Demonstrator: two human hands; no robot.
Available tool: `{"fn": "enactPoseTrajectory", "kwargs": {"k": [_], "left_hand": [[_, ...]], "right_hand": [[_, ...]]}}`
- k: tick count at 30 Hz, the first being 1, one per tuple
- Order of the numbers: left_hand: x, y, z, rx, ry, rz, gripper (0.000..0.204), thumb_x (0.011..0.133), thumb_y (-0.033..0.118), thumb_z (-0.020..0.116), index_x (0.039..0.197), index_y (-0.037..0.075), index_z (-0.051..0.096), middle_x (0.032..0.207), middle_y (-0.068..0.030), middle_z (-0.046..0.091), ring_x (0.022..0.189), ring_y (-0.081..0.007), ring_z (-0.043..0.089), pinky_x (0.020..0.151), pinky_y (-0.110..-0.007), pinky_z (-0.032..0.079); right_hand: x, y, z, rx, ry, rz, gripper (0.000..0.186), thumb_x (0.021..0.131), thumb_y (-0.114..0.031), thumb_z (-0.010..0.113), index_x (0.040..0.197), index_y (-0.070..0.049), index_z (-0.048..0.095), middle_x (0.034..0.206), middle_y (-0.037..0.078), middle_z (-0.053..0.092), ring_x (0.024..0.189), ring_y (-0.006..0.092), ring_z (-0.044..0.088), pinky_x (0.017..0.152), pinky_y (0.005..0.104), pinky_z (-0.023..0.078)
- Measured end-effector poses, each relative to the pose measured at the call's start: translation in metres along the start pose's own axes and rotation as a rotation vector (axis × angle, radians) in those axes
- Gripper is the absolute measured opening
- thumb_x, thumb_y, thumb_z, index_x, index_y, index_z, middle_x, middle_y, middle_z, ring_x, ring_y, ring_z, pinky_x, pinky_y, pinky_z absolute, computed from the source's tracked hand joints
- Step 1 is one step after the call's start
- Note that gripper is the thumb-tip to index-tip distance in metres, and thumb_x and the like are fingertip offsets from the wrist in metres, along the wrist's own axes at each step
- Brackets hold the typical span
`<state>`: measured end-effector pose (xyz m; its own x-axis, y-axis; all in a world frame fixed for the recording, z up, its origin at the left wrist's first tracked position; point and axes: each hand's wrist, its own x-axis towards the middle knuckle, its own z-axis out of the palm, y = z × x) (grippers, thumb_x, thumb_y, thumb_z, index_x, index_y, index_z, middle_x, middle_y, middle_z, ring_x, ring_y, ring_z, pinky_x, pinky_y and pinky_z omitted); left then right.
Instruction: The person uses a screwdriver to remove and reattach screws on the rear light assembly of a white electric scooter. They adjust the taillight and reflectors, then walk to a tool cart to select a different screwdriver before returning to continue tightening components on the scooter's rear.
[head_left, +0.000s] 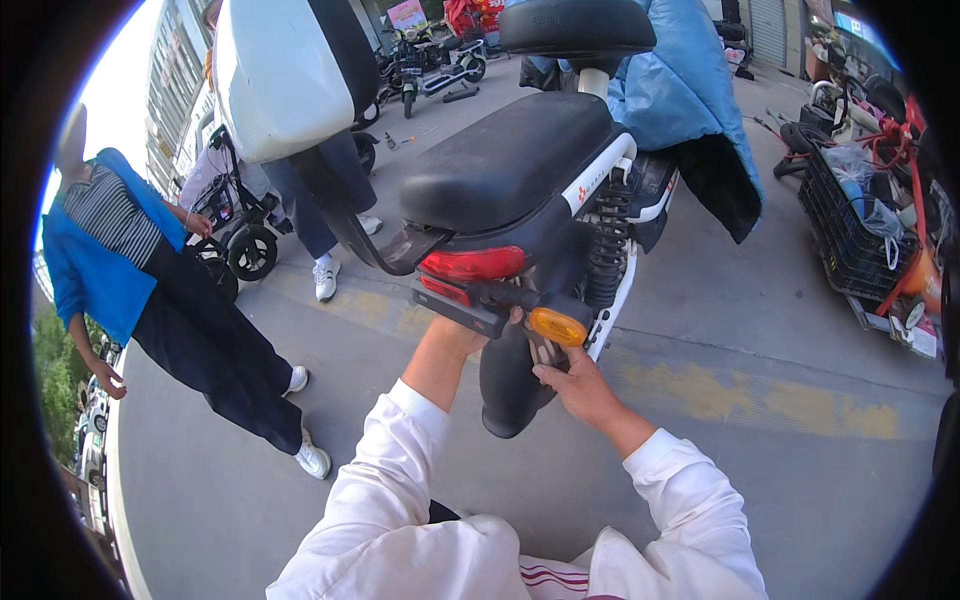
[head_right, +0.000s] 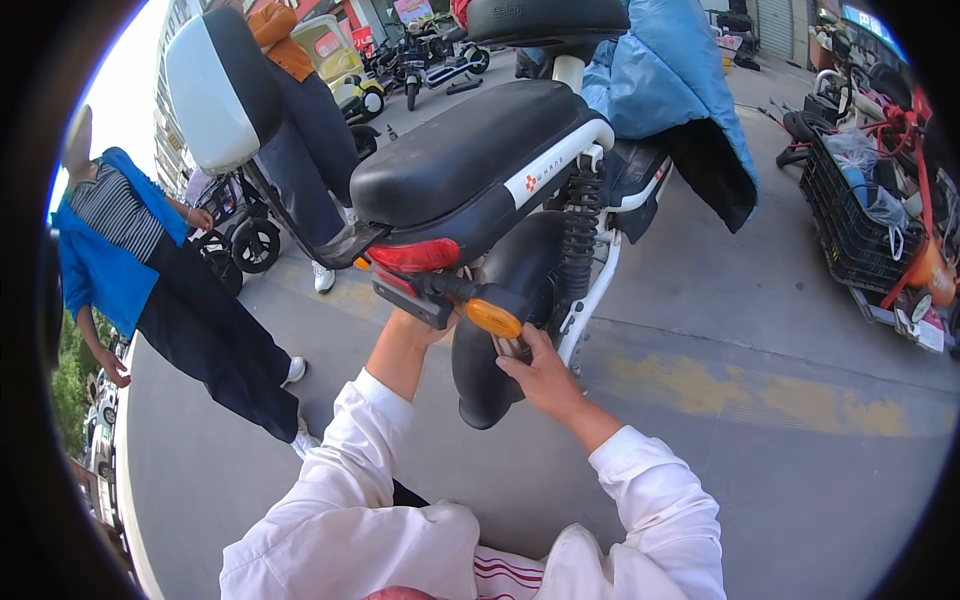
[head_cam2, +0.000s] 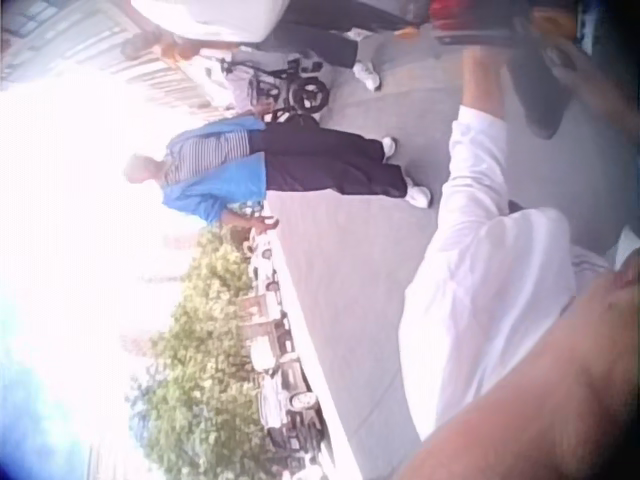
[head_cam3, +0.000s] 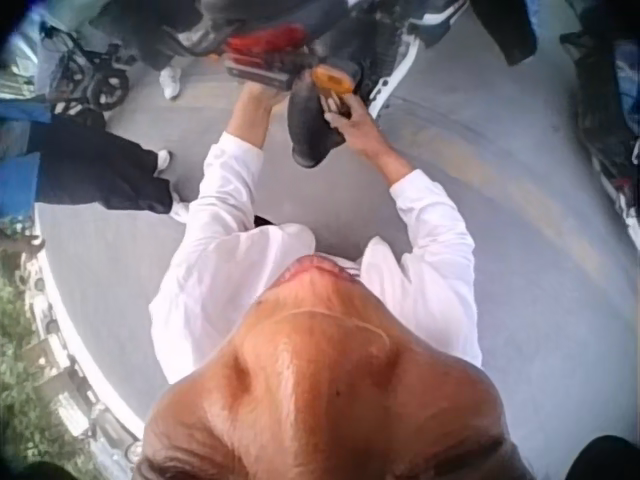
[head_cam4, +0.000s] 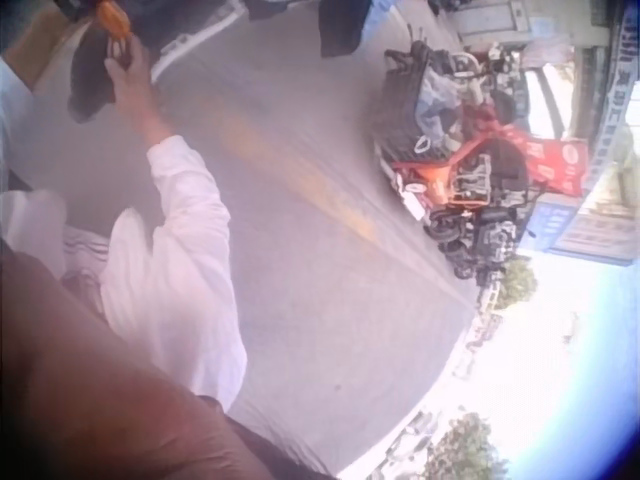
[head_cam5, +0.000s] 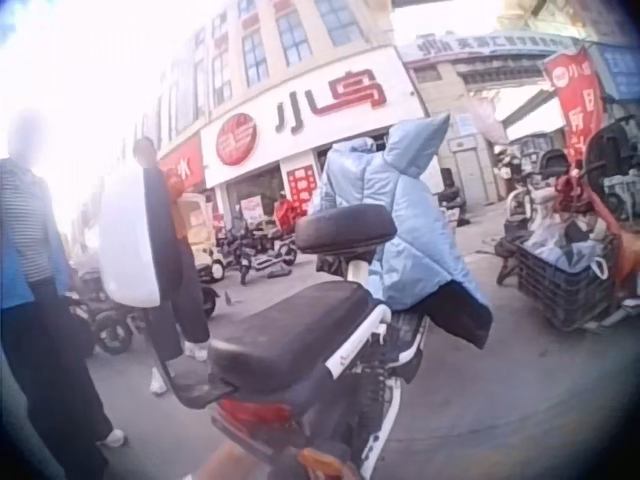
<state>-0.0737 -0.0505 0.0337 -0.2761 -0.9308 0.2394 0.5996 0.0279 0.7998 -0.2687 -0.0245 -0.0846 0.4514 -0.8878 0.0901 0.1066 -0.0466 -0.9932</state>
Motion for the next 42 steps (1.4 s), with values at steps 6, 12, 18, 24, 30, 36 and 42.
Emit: {"fn": "enactPoseTrajectory", "kwargs": {"k": [6,12,18,24,30,36,42], "left_hand": [[0.001,0.001,-0.005,0.028,-0.048,0.029,0.023,0.091,0.014,0.068,0.111,0.003,0.065,0.108,-0.0123,0.069,0.099,-0.0270,0.066,0.089,-0.038,0.057],[0.001,-0.001,-0.003,0.009,-0.024,0.027,0.023,0.090,0.013,0.069,0.111,0.003,0.066,0.105,-0.0114,0.068,0.097,-0.0252,0.066,0.088,-0.037,0.057],[-0.002,-0.002,0.002,0.016,-0.041,-0.023,0.028,0.091,0.024,0.067,0.111,0.004,0.066,0.104,-0.0117,0.069,0.096,-0.0247,0.067,0.079,-0.033,0.058],[-0.002,0.000,0.005,-0.013,0.027,-0.019,0.034,0.092,0.031,0.066,0.112,0.004,0.067,0.105,-0.0125,0.070,0.095,-0.0240,0.069,0.064,-0.029,0.057],[0.002,0.002,0.002,-0.032,-0.008,-0.038,0.029,0.092,0.023,0.067,0.114,0.004,0.066,0.108,-0.0115,0.069,0.096,-0.0238,0.068,0.080,-0.034,0.060],[0.002,-0.003,0.002,0.012,0.025,0.011,0.035,0.091,0.025,0.068,0.117,0.001,0.065,0.109,-0.0136,0.068,0.088,-0.0222,0.067,0.070,-0.031,0.056],[-0.001,0.000,0.000,-0.008,-0.044,-0.011,0.028,0.087,0.018,0.072,0.114,0.010,0.068,0.112,-0.0085,0.069,0.104,-0.0219,0.065,0.098,-0.039,0.052]], "right_hand": [[-0.003,-0.009,0.013,-0.086,0.225,-0.100,0.054,0.084,-0.024,0.078,0.126,-0.004,0.051,0.109,0.014,0.050,0.100,0.0247,0.055,0.091,0.0361,0.045],[-0.015,-0.035,0.015,-0.055,0.054,-0.020,0.043,0.096,-0.028,0.066,0.129,-0.004,0.053,0.107,0.012,0.059,0.095,0.0207,0.057,0.089,0.0340,0.045],[-0.015,-0.032,0.016,-0.028,0.050,-0.003,0.043,0.099,-0.024,0.061,0.135,-0.002,0.051,0.110,0.010,0.062,0.097,0.0179,0.059,0.091,0.0319,0.046],[-0.011,-0.031,0.015,-0.045,0.055,-0.004,0.044,0.098,-0.023,0.062,0.134,-0.001,0.050,0.110,0.010,0.062,0.093,0.0170,0.060,0.088,0.0313,0.048],[-0.012,-0.041,0.004,-0.071,0.046,0.040,0.044,0.095,-0.025,0.067,0.129,-0.002,0.050,0.101,0.010,0.059,0.079,0.0145,0.059,0.070,0.0304,0.050],[-0.011,-0.051,-0.001,-0.175,0.048,0.017,0.046,0.089,-0.024,0.074,0.123,-0.002,0.051,0.101,0.012,0.060,0.088,0.0192,0.059,0.081,0.0340,0.049],[-0.013,-0.041,-0.001,-0.166,-0.014,-0.005,0.048,0.092,-0.019,0.069,0.134,-0.005,0.049,0.114,0.017,0.059,0.103,0.0281,0.059,0.093,0.0386,0.046]]}}
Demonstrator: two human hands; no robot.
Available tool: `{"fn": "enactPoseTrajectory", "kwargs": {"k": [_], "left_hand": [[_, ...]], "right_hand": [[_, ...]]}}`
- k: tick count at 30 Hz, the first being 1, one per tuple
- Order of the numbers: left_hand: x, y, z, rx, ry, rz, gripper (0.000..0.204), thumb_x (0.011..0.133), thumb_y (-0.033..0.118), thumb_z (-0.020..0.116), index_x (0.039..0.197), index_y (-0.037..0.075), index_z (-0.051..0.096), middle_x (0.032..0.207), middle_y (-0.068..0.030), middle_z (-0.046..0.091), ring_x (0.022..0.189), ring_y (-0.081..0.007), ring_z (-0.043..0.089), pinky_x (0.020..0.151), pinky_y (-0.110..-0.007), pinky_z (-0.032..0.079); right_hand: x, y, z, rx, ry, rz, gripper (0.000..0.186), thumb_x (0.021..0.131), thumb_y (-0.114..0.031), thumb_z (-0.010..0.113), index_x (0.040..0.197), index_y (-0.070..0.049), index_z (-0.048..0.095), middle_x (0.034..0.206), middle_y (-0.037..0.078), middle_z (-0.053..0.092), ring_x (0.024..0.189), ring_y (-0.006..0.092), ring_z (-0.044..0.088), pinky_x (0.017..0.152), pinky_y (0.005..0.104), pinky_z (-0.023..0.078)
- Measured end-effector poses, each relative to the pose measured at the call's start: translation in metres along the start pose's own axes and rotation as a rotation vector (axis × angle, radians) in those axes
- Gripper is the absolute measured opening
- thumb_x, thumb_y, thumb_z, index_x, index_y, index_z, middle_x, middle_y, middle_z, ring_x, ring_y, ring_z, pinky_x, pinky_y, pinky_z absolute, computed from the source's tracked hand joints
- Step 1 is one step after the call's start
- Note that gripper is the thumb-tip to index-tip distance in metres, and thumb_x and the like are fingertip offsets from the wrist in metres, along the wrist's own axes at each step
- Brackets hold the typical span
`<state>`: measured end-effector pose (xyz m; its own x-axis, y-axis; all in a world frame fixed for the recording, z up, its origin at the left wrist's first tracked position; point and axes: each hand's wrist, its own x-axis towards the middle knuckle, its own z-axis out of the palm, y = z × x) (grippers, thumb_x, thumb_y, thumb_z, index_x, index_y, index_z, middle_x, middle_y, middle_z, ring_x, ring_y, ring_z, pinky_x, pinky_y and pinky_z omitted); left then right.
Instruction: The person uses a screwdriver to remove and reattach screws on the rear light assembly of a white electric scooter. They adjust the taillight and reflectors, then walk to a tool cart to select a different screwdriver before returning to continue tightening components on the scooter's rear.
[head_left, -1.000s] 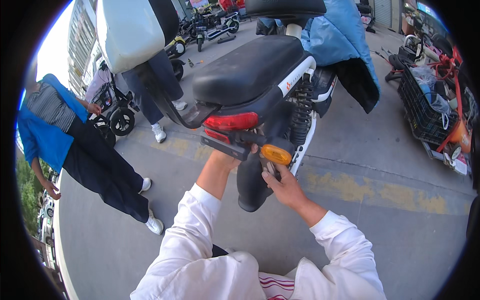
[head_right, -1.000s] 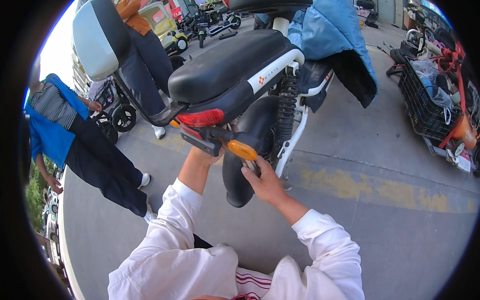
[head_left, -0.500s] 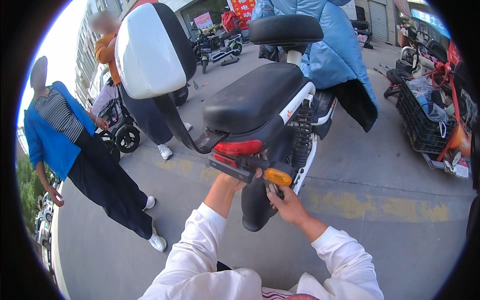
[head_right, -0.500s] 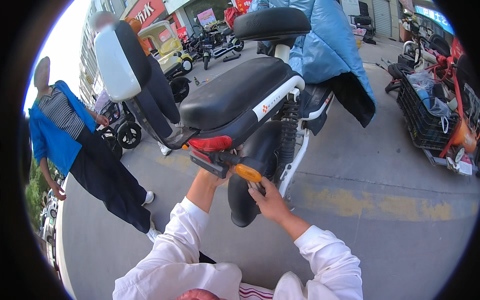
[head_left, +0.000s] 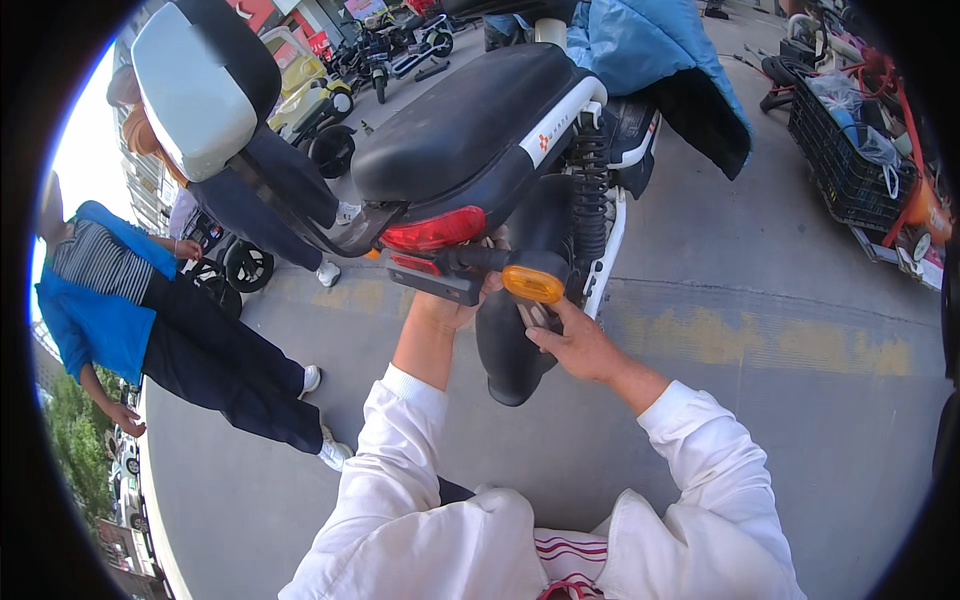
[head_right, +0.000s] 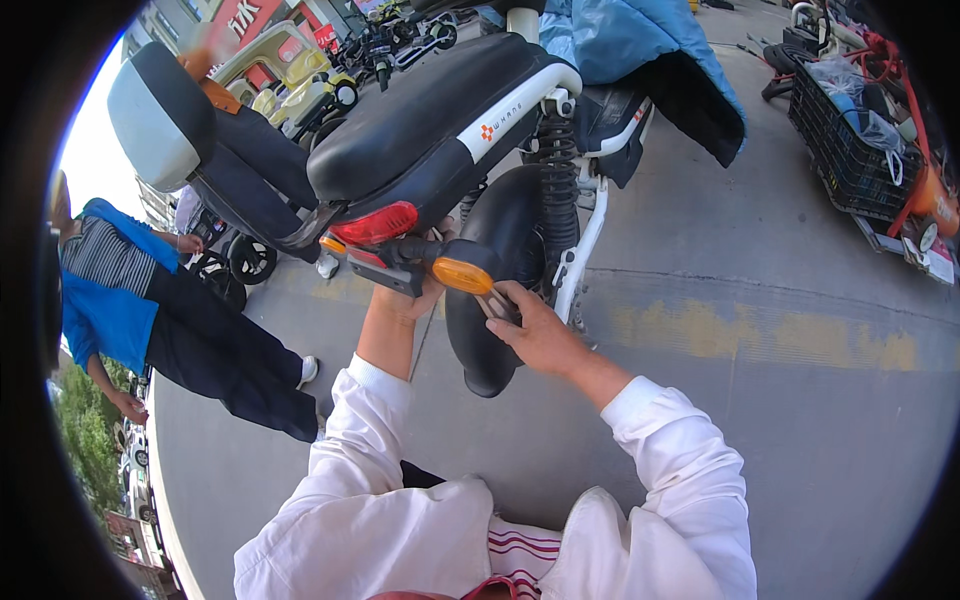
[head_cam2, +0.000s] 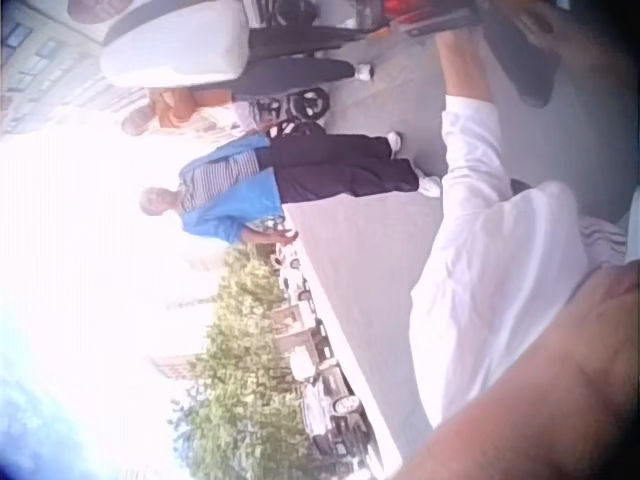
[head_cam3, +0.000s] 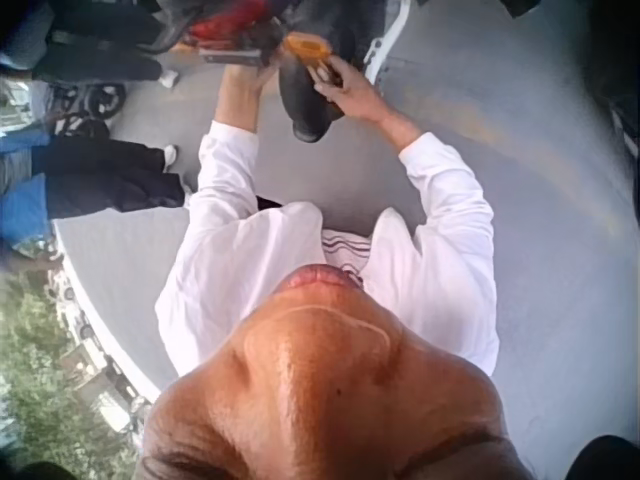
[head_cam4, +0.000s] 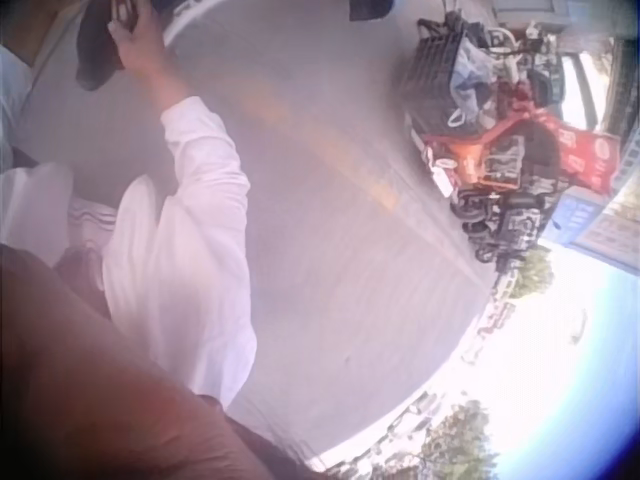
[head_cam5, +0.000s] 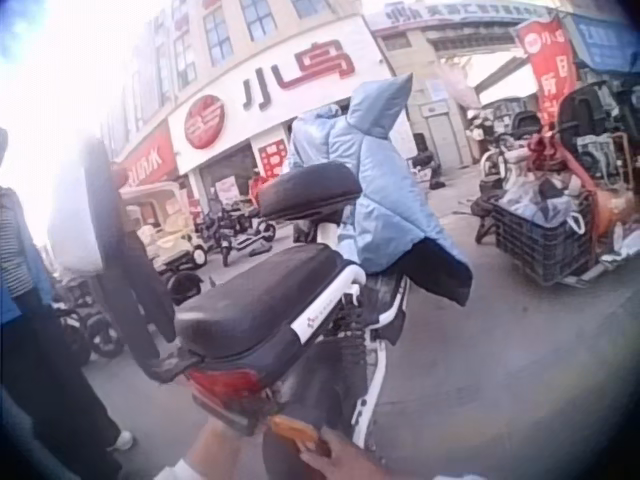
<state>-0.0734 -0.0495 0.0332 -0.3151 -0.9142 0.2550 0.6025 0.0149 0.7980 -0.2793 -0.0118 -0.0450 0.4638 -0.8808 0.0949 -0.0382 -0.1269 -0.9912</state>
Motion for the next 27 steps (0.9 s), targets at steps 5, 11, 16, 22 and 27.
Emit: {"fn": "enactPoseTrajectory", "kwargs": {"k": [5,11,16,22,27], "left_hand": [[0.000,-0.001,-0.005,-0.012,-0.009,-0.007,0.030,0.084,0.017,0.076,0.113,0.011,0.069,0.112,-0.0078,0.070,0.108,-0.0222,0.063,0.099,-0.040,0.051],[0.004,-0.006,-0.015,0.000,-0.098,0.094,0.031,0.083,0.021,0.078,0.111,0.012,0.070,0.109,-0.0026,0.070,0.111,-0.0231,0.059,0.100,-0.041,0.048],[0.003,-0.010,0.003,0.028,0.004,0.154,0.028,0.088,0.029,0.070,0.100,0.005,0.064,0.101,-0.0130,0.062,0.073,-0.0125,0.060,0.063,-0.022,0.048],[0.003,-0.009,-0.002,0.014,-0.050,0.118,0.026,0.088,0.031,0.070,0.102,0.009,0.065,0.102,-0.0076,0.064,0.084,-0.0148,0.057,0.075,-0.029,0.046],[0.004,-0.008,-0.012,-0.010,-0.152,0.128,0.030,0.088,0.030,0.072,0.111,0.013,0.068,0.105,-0.0015,0.069,0.105,-0.0212,0.057,0.092,-0.040,0.047]], "right_hand": [[0.002,-0.005,0.003,0.074,-0.013,0.023,0.046,0.090,-0.017,0.070,0.130,-0.004,0.050,0.114,0.019,0.060,0.104,0.0297,0.059,0.093,0.0389,0.045],[0.009,0.006,0.015,0.051,0.099,-0.069,0.044,0.088,-0.019,0.073,0.124,-0.004,0.052,0.108,0.019,0.059,0.101,0.0318,0.059,0.092,0.0398,0.045],[0.009,0.015,0.018,0.008,0.105,-0.087,0.047,0.087,-0.023,0.074,0.125,-0.005,0.053,0.106,0.019,0.059,0.100,0.0333,0.057,0.093,0.0413,0.044],[0.006,0.015,0.023,-0.055,0.129,-0.108,0.048,0.088,-0.025,0.073,0.128,-0.008,0.052,0.106,0.020,0.056,0.099,0.0339,0.056,0.093,0.0412,0.044],[0.002,0.007,0.020,-0.097,0.142,-0.091,0.047,0.089,-0.025,0.073,0.128,-0.009,0.053,0.104,0.019,0.054,0.097,0.0337,0.056,0.091,0.0411,0.044]]}}
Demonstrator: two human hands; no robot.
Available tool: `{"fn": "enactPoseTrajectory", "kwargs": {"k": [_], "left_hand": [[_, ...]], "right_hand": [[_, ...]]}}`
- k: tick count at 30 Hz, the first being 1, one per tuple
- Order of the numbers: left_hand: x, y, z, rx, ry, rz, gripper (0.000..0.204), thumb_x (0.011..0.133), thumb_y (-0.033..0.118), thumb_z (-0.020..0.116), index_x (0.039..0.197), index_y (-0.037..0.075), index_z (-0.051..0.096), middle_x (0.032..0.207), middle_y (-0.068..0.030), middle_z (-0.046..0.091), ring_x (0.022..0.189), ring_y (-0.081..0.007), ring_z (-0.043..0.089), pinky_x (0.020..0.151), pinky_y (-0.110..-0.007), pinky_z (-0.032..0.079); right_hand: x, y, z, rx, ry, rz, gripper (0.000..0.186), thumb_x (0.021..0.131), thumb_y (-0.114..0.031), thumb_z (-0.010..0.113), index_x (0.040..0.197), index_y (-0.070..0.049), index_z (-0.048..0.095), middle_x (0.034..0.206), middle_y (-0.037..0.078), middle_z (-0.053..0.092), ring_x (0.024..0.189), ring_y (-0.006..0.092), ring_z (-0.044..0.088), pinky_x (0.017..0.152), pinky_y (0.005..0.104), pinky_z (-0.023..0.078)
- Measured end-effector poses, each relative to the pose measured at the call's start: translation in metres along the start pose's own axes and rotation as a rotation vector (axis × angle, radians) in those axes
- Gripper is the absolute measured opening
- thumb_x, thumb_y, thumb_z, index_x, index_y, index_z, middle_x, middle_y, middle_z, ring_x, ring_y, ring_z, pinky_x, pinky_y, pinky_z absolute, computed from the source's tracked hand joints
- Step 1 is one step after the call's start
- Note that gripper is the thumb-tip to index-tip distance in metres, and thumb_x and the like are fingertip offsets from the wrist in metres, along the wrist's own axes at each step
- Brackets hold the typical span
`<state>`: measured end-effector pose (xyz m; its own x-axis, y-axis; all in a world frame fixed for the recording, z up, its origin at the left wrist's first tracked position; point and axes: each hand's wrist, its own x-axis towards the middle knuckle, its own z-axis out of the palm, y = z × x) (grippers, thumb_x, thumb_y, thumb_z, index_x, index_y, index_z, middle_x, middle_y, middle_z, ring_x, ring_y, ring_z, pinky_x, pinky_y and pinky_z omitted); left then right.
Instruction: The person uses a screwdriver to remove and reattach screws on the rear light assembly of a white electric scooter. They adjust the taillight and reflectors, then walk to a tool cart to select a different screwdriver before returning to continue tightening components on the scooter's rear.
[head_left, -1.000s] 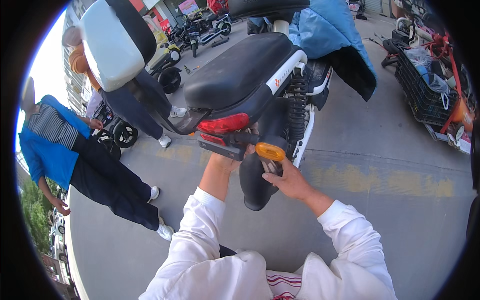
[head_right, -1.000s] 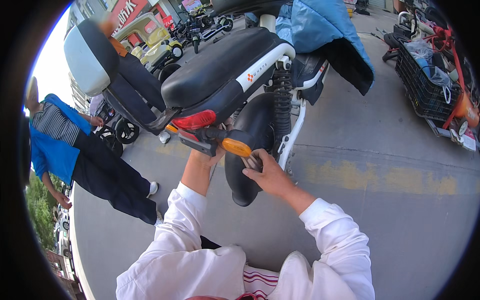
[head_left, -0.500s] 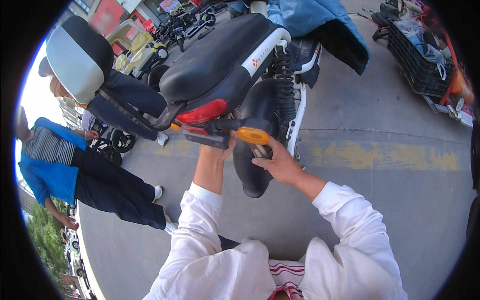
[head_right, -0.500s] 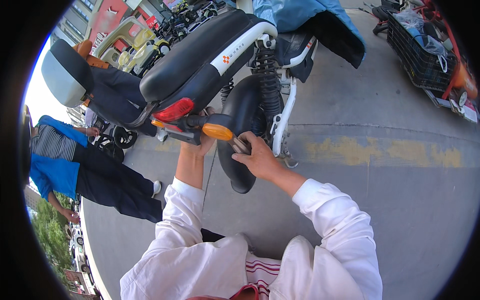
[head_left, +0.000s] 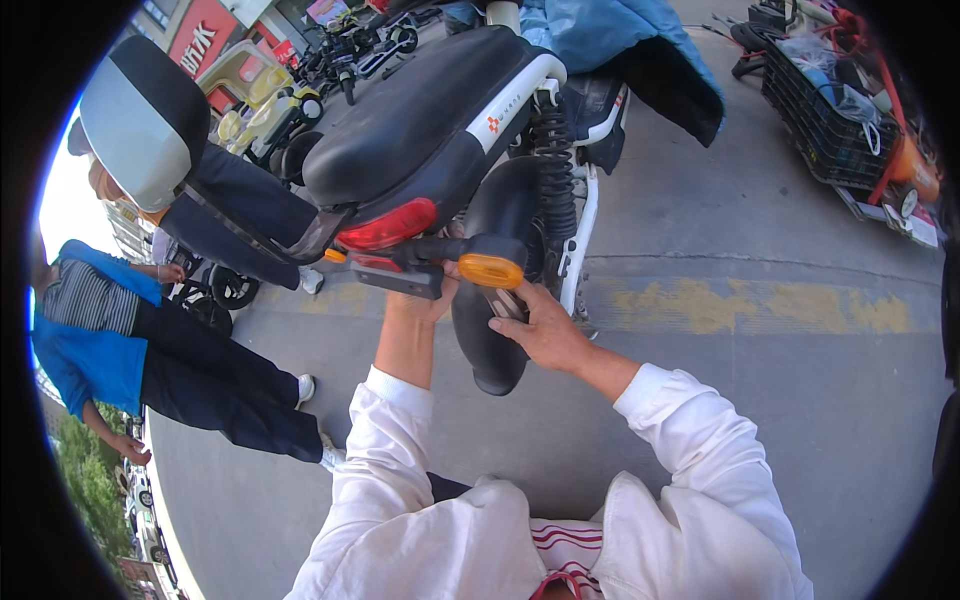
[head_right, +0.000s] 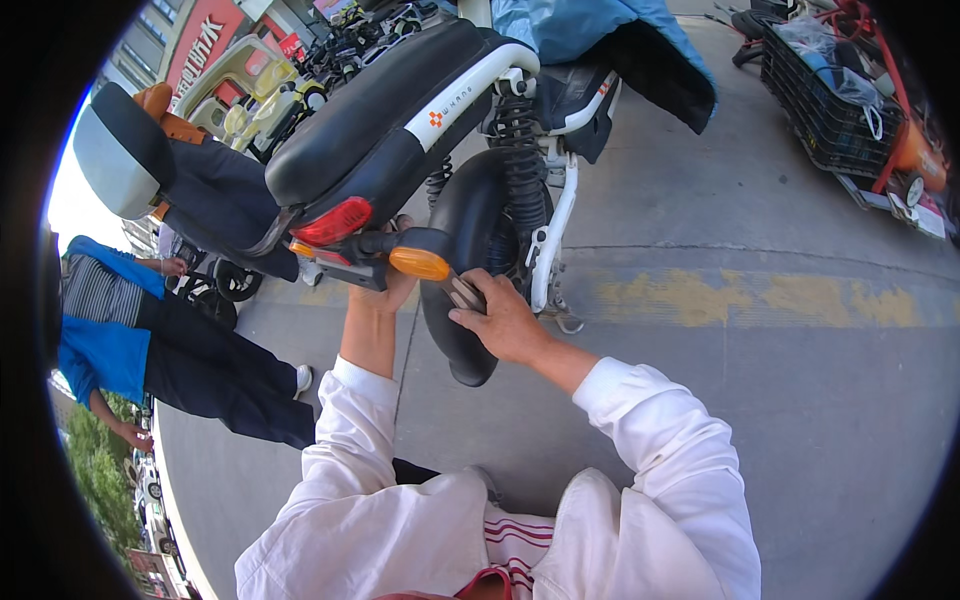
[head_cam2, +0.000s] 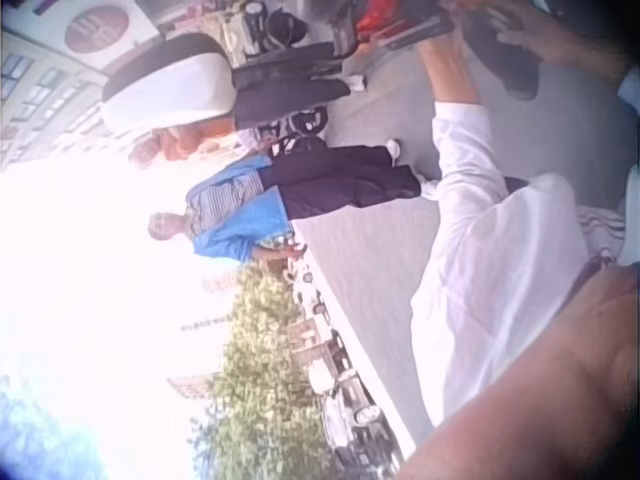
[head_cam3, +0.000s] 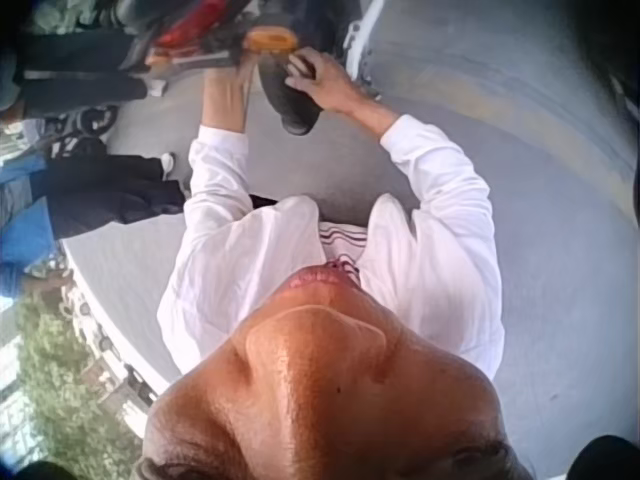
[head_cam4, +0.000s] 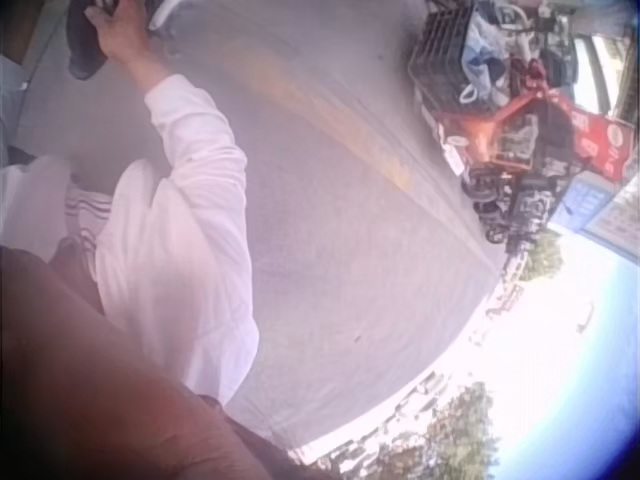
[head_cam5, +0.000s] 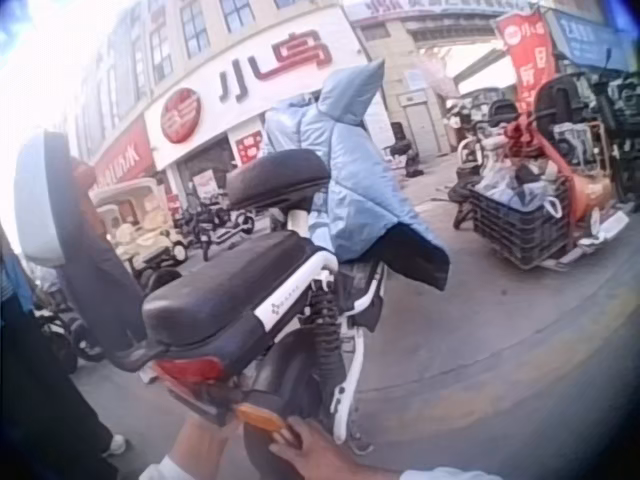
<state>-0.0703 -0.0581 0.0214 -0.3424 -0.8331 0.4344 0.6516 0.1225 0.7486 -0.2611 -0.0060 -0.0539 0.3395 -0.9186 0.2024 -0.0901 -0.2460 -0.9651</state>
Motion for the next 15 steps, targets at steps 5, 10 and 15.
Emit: {"fn": "enactPoseTrajectory", "kwargs": {"k": [5,10,15], "left_hand": [[0.001,-0.003,0.009,0.084,0.132,0.020,0.030,0.089,0.034,0.068,0.098,0.006,0.065,0.101,-0.0127,0.062,0.072,-0.0110,0.057,0.063,-0.023,0.043],[0.001,-0.003,0.013,0.100,0.152,0.022,0.029,0.088,0.033,0.070,0.098,0.006,0.064,0.099,-0.0123,0.062,0.072,-0.0112,0.057,0.063,-0.023,0.042],[0.000,-0.001,0.010,0.123,0.137,0.009,0.028,0.088,0.031,0.070,0.099,0.006,0.063,0.099,-0.0122,0.061,0.073,-0.0115,0.057,0.063,-0.023,0.042]], "right_hand": [[-0.001,-0.001,-0.003,-0.067,0.031,-0.028,0.045,0.089,-0.024,0.072,0.126,-0.008,0.052,0.103,0.019,0.054,0.095,0.0336,0.056,0.090,0.0410,0.044],[-0.003,-0.001,-0.002,-0.046,0.018,-0.070,0.046,0.091,-0.026,0.070,0.127,-0.006,0.050,0.104,0.020,0.054,0.095,0.0351,0.057,0.090,0.0417,0.045],[-0.002,0.005,0.007,-0.034,0.019,-0.105,0.046,0.092,-0.029,0.069,0.128,-0.006,0.049,0.105,0.020,0.055,0.097,0.0362,0.058,0.090,0.0424,0.045]]}}
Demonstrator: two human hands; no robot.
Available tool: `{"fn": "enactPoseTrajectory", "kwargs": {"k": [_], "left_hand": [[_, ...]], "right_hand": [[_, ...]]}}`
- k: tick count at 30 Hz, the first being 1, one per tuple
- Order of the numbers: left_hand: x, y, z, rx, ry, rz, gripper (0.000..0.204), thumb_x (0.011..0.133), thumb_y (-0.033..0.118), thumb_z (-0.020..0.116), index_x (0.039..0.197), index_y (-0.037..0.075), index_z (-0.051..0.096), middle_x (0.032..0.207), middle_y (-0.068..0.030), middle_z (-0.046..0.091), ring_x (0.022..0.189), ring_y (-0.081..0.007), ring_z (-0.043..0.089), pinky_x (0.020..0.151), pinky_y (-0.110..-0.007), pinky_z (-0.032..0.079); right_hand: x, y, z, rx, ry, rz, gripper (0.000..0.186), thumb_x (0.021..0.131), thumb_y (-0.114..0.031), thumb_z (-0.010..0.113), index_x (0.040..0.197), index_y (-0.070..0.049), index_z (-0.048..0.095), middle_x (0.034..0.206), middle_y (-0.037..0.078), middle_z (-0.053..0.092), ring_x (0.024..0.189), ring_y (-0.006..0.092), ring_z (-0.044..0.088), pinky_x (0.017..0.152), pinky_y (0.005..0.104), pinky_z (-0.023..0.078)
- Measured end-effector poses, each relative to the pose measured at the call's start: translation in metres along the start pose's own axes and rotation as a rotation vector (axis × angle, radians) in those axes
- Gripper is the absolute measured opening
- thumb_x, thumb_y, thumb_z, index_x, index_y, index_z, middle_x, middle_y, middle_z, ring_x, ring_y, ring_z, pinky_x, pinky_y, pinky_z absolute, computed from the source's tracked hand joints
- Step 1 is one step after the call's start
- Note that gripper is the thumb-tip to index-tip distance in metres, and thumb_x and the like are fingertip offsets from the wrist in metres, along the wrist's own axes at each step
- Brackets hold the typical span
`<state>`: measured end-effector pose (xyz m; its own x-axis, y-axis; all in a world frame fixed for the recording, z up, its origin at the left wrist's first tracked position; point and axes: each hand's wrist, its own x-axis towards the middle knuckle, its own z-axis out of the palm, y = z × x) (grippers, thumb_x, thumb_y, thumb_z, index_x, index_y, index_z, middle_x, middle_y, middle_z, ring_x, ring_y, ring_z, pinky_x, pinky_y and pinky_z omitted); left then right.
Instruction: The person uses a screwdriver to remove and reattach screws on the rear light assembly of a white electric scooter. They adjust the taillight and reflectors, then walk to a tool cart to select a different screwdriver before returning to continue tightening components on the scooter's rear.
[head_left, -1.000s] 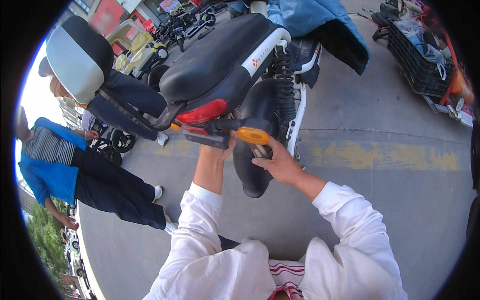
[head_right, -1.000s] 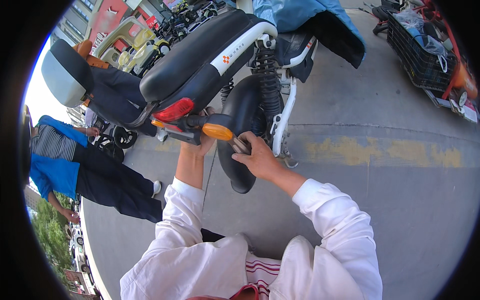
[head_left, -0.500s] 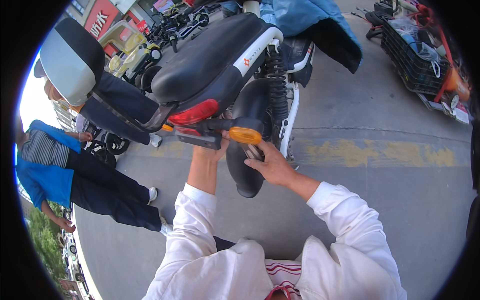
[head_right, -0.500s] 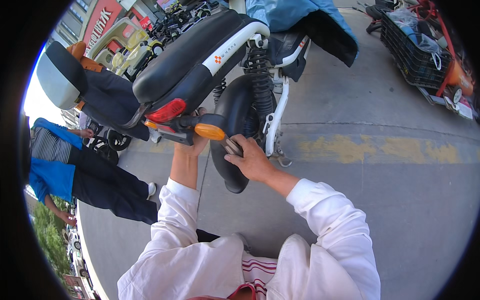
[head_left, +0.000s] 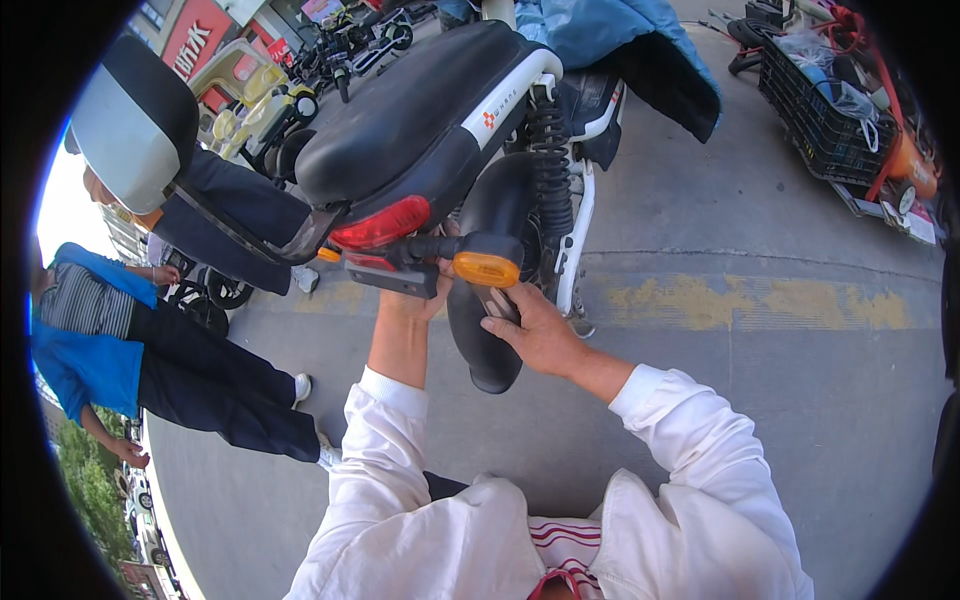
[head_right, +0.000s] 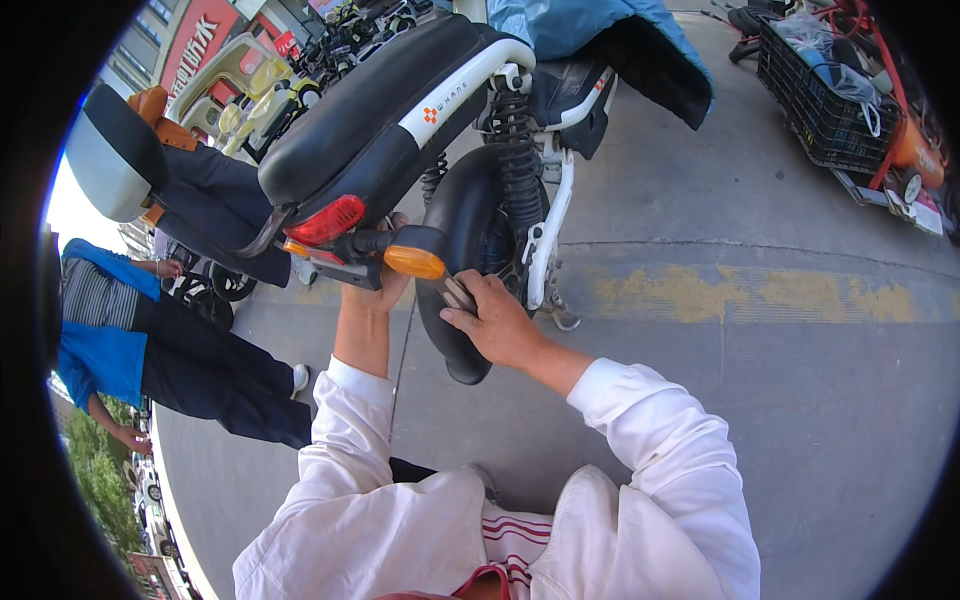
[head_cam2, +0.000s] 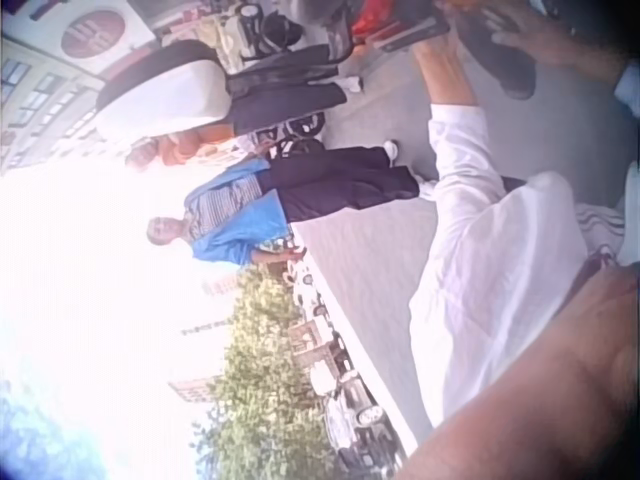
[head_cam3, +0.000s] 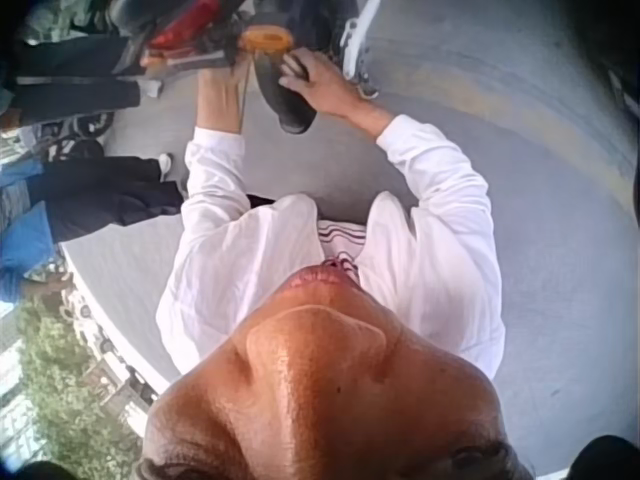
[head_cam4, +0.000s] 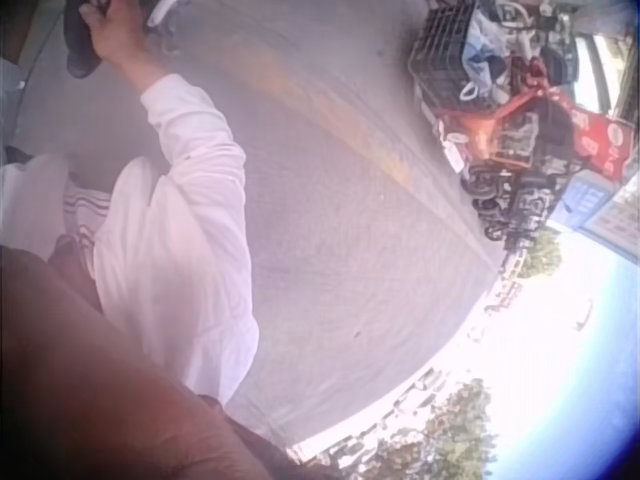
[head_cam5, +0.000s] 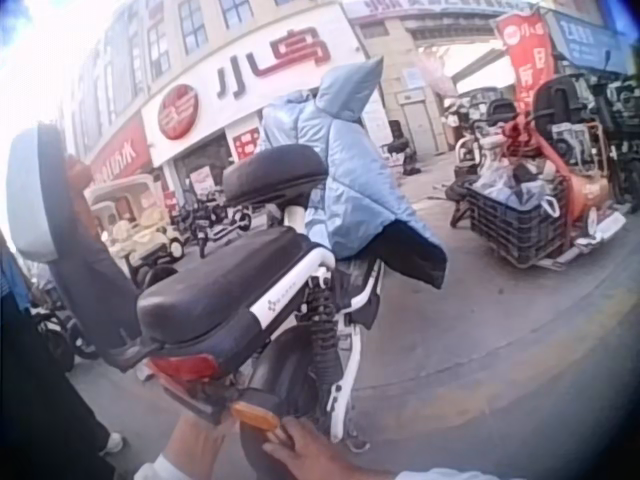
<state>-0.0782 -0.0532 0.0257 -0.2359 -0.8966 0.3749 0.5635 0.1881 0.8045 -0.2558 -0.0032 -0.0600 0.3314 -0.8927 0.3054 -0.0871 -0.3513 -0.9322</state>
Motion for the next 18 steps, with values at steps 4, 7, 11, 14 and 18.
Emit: {"fn": "enactPoseTrajectory", "kwargs": {"k": [4,7,11,14,18], "left_hand": [[0.001,0.001,0.003,0.005,0.013,-0.002,0.028,0.088,0.030,0.070,0.099,0.006,0.063,0.098,-0.0122,0.061,0.072,-0.0120,0.057,0.062,-0.023,0.043],[-0.001,0.001,0.001,-0.025,0.024,0.001,0.028,0.089,0.029,0.069,0.102,0.005,0.064,0.100,-0.0137,0.062,0.074,-0.0139,0.061,0.064,-0.023,0.047],[0.002,-0.001,0.005,-0.051,0.014,0.030,0.030,0.089,0.027,0.070,0.108,0.004,0.067,0.106,-0.0157,0.066,0.083,-0.0191,0.069,0.073,-0.029,0.056],[0.003,0.000,0.008,-0.075,-0.033,0.040,0.031,0.088,0.026,0.071,0.110,0.004,0.068,0.108,-0.0156,0.067,0.090,-0.0218,0.071,0.080,-0.034,0.059],[0.003,0.001,0.007,-0.071,-0.044,0.035,0.030,0.087,0.023,0.073,0.110,0.004,0.069,0.108,-0.0158,0.068,0.090,-0.0222,0.071,0.081,-0.034,0.059]], "right_hand": [[0.001,-0.002,-0.002,-0.018,0.031,0.028,0.043,0.093,-0.030,0.068,0.126,-0.007,0.051,0.104,0.019,0.054,0.095,0.0349,0.058,0.089,0.0407,0.046],[0.004,-0.007,-0.007,-0.021,0.084,0.053,0.040,0.094,-0.028,0.068,0.124,-0.008,0.052,0.104,0.017,0.052,0.094,0.0331,0.057,0.088,0.0391,0.046],[0.012,0.005,-0.011,0.029,0.174,0.004,0.036,0.094,-0.025,0.068,0.122,-0.009,0.052,0.106,0.016,0.051,0.094,0.0316,0.056,0.088,0.0384,0.046],[0.016,0.012,-0.011,0.054,0.186,-0.040,0.035,0.094,-0.024,0.067,0.122,-0.008,0.052,0.107,0.016,0.051,0.095,0.0317,0.056,0.089,0.0386,0.046],[0.015,0.010,-0.011,0.058,0.170,-0.060,0.036,0.095,-0.024,0.067,0.122,-0.007,0.049,0.108,0.017,0.051,0.096,0.0326,0.056,0.090,0.0388,0.046]]}}
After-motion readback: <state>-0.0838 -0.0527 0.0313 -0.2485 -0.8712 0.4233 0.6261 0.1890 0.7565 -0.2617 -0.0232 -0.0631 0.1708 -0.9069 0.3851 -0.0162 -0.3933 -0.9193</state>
